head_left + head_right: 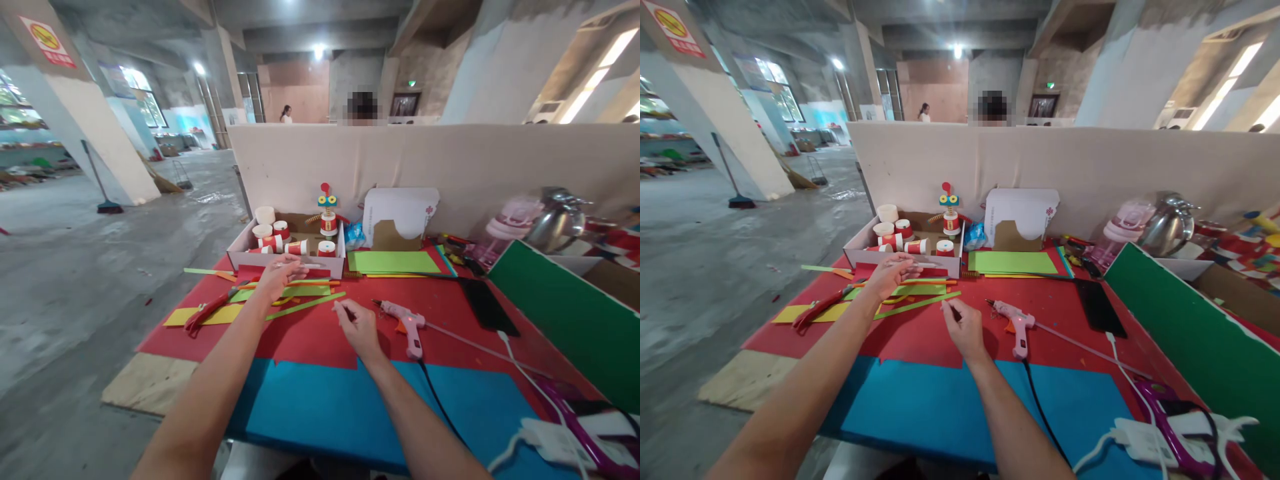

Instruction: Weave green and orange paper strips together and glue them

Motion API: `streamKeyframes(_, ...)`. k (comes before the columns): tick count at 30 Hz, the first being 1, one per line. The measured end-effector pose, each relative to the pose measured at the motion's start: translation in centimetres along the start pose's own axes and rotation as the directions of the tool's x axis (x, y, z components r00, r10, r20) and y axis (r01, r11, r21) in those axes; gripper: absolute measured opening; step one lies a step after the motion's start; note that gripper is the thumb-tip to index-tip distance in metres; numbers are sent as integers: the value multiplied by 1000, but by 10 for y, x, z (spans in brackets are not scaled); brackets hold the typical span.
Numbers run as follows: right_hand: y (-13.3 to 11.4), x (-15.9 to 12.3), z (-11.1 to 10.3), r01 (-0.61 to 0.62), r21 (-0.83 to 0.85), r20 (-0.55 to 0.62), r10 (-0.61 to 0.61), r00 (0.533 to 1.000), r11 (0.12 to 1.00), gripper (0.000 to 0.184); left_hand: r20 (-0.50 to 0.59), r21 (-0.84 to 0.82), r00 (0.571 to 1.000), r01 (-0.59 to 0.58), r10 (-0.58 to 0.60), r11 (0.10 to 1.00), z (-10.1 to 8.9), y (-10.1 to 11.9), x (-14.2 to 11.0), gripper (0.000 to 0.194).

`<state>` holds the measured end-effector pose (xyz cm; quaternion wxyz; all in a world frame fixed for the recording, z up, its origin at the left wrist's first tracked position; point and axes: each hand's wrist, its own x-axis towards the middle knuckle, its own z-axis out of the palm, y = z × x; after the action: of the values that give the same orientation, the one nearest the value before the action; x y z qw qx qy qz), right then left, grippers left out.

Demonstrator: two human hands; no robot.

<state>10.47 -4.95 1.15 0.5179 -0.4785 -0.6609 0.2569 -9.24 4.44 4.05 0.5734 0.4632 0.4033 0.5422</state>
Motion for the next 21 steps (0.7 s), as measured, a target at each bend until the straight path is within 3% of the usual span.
streamKeyframes(2,2,0,-1,-27,-7,10,27,1000,1000,32,-11,-55,999,31,-32,998,-9,-6,3,29)
streamKeyframes(4,4,1,-1,-57,-15,24,57,998,998,33,7,-2,997,82,-81,997,-15,-12,5,30)
streamKeyframes(8,10,3,1,-127,-52,105,132,986,991,35,-29,349,997,80,-75,933,-23,-17,7,23)
streamKeyframes(10,12,2,2,-133,-101,177,149,973,986,35,-91,646,995,33,34,762,-25,-13,6,20)
streamKeyframes(12,12,1,2,-94,-165,273,137,952,982,33,-94,889,976,-7,197,459,-25,-5,2,21)
streamKeyframes(14,11,-1,2,-26,-224,371,110,922,974,29,-63,978,959,3,277,210,-21,3,-4,20)
streamKeyframes(15,9,-2,1,5,-248,411,100,906,969,28,-31,990,963,-7,266,138,-17,6,-8,18)
streamKeyframes(17,8,-3,0,39,-279,458,97,884,959,26,149,983,979,-161,142,84,-6,8,-15,20)
streamKeyframes(19,7,-2,0,39,-291,472,109,875,956,25,317,943,948,-314,-12,109,7,2,-22,24)
streamKeyframes(21,8,-2,0,29,-293,469,118,875,956,24,354,935,931,-351,-87,45,20,-8,-27,23)
